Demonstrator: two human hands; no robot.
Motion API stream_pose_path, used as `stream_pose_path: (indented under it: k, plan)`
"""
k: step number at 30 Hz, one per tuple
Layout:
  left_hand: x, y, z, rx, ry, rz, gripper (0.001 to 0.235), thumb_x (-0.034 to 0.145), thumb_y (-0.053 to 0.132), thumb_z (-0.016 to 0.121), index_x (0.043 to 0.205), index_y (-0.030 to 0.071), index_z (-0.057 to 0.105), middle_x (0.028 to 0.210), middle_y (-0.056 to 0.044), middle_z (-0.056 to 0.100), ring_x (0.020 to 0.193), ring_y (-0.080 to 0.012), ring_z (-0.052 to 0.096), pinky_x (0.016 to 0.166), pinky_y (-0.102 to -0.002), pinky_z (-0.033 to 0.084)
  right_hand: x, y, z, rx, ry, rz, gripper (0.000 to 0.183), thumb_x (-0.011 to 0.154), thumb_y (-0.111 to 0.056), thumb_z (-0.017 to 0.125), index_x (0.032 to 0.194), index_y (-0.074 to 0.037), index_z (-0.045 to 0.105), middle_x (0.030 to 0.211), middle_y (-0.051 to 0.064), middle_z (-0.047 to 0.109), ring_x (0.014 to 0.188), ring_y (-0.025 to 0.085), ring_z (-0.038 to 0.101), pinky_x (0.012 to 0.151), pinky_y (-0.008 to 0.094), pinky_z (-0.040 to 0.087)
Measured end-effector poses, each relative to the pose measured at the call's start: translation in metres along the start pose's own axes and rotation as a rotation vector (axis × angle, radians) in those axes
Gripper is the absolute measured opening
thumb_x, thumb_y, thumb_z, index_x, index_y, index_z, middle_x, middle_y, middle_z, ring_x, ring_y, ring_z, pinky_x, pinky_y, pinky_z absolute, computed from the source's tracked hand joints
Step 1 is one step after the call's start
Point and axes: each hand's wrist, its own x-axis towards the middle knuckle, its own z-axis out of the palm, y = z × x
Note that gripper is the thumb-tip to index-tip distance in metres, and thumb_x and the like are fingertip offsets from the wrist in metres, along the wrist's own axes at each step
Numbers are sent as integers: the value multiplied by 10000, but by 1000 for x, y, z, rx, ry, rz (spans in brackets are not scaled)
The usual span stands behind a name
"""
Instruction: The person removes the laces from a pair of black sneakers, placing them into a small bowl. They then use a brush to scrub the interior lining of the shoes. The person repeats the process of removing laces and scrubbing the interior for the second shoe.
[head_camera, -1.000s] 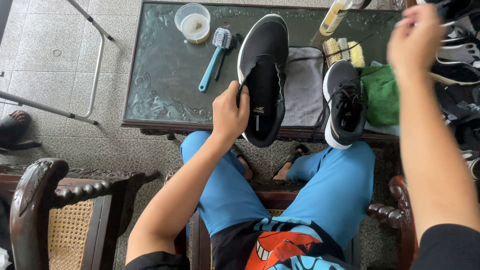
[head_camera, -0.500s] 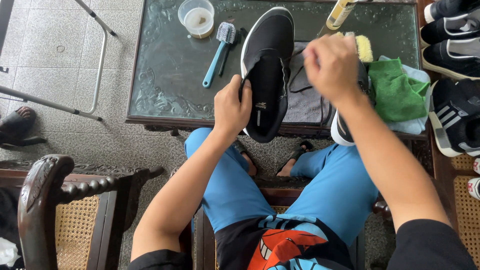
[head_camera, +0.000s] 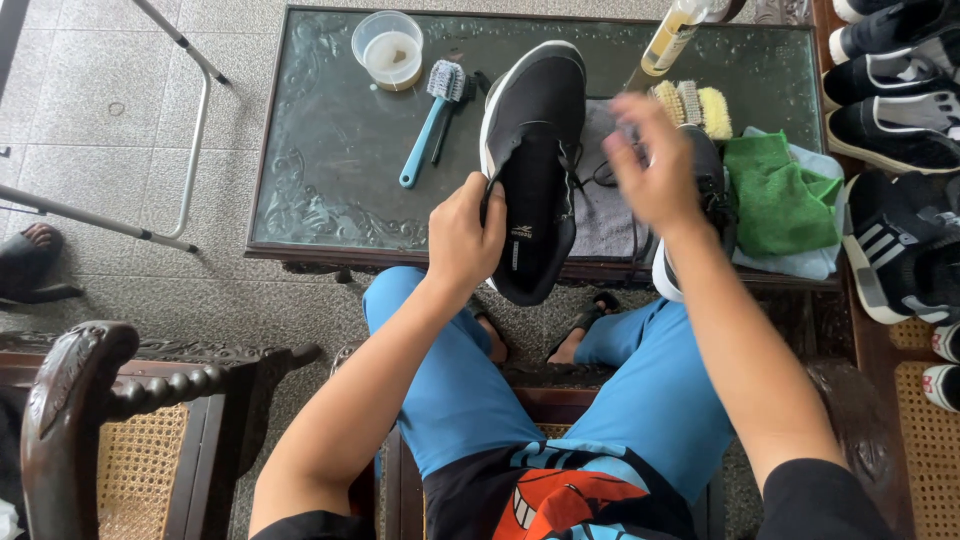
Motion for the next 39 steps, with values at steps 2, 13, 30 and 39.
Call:
stream_pose_path:
  k: [2,13,30,39]
  plan:
    - [0,1,-1,-6,-11,8,281,956,157,409,721,95,270,557,-41,311,489,-187,228,471,-355,194,-7,-13,13,-44,-35,-35,214,1004,-148,494,1142,11,535,1035,161,557,925,289,552,821,391,432]
    - [-1,-10,10,-55,-27,-108,323,965,188,404,701,110,236,540,-45,274,494,-164,205,488,-360,175,5,84,-39,-101,417,79,185,869,75,474,738,4,584,690,75,538,683,178,491,628,314,393]
    - [-5,-26,34,-89,-207,-346,343,947,196,418,663,111,246,504,-44,276,473,-145,215,484,-350,177,-8,33,-17,1638,464,814,107,827,-112,424,734,-126,476,619,-27,411,550,100,318,613,262,294]
    - [-1,-24,38,-151,-196,-118,286,954,202,415,727,92,279,554,-109,359,483,-225,328,505,-399,242,7,58,-72,1359,837,870,71,644,-121,519,592,-127,471,813,41,623,854,243,593,754,354,401]
